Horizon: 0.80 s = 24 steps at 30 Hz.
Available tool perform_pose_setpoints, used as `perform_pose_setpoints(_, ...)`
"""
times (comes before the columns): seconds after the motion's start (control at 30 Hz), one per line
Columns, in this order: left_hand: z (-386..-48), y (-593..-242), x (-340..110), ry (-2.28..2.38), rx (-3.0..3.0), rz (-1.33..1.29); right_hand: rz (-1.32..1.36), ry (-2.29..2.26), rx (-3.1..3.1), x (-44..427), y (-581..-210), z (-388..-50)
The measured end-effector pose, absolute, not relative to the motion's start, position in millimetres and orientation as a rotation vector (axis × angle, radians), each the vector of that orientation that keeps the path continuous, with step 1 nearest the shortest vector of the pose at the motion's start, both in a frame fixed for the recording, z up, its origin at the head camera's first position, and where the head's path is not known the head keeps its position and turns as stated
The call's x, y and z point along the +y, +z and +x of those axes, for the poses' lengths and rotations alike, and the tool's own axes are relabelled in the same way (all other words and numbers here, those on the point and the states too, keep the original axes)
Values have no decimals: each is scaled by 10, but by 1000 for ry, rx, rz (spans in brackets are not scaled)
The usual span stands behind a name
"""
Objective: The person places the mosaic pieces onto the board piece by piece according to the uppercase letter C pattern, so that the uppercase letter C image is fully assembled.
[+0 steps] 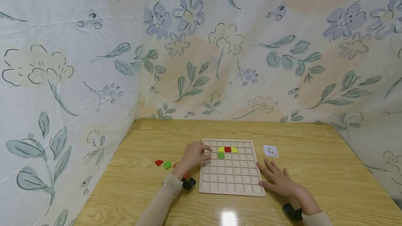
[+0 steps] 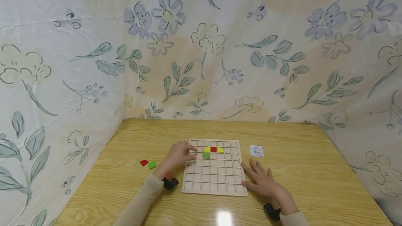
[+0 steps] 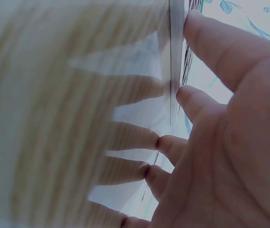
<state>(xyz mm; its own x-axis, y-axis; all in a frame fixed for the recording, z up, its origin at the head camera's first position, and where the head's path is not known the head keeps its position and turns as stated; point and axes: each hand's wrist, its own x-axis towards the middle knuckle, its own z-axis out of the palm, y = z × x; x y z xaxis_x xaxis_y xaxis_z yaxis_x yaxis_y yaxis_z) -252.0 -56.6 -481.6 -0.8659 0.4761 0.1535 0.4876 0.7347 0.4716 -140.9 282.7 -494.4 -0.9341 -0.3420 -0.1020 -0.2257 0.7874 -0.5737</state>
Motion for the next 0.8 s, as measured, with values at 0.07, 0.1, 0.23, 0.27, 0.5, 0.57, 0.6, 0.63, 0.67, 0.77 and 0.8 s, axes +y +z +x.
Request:
perform_pose_setpoints(0.07, -2494, -4801, -600, -809, -2911, -795, -444, -852, 2777, 2828, -4945, -1413)
perform_pose_setpoints(0.1, -2482, -4797, -619, -808, -2915, -789, -443, -850, 2778, 2829, -4947, -1415)
perform_pose_setpoints(0.23, -2442, -4787, -710, -797, -2911, -776, -440, -844, 2776, 2831, -4951, -1417)
perform_pose_setpoints(0.27, -2433, -4784, -736, -799, -2904, -777, -439, -842, 2776, 2831, -4950, -1417)
perform_pose_setpoints(0.5, -2373, -4790, -957, -808, -2812, -778, -436, -844, 2776, 2827, -4946, -1417)
perform_pose_setpoints(0.57, -2353, -4799, -1028, -782, -2788, -773, -437, -845, 2778, 2824, -4943, -1416)
perform_pose_setpoints(0.6, -2341, -4800, -1064, -777, -2782, -766, -438, -845, 2780, 2823, -4943, -1415)
perform_pose_setpoints(0.63, -2332, -4804, -1100, -768, -2783, -757, -438, -844, 2781, 2822, -4943, -1415)
perform_pose_setpoints(0.67, -2320, -4801, -1136, -767, -2786, -750, -438, -844, 2783, 2821, -4942, -1415)
perform_pose_setpoints(0.77, -2294, -4793, -1244, -770, -2804, -719, -439, -847, 2786, 2822, -4945, -1415)
perform_pose_setpoints(0.8, -2284, -4787, -1278, -775, -2811, -708, -440, -850, 2785, 2823, -4946, -1414)
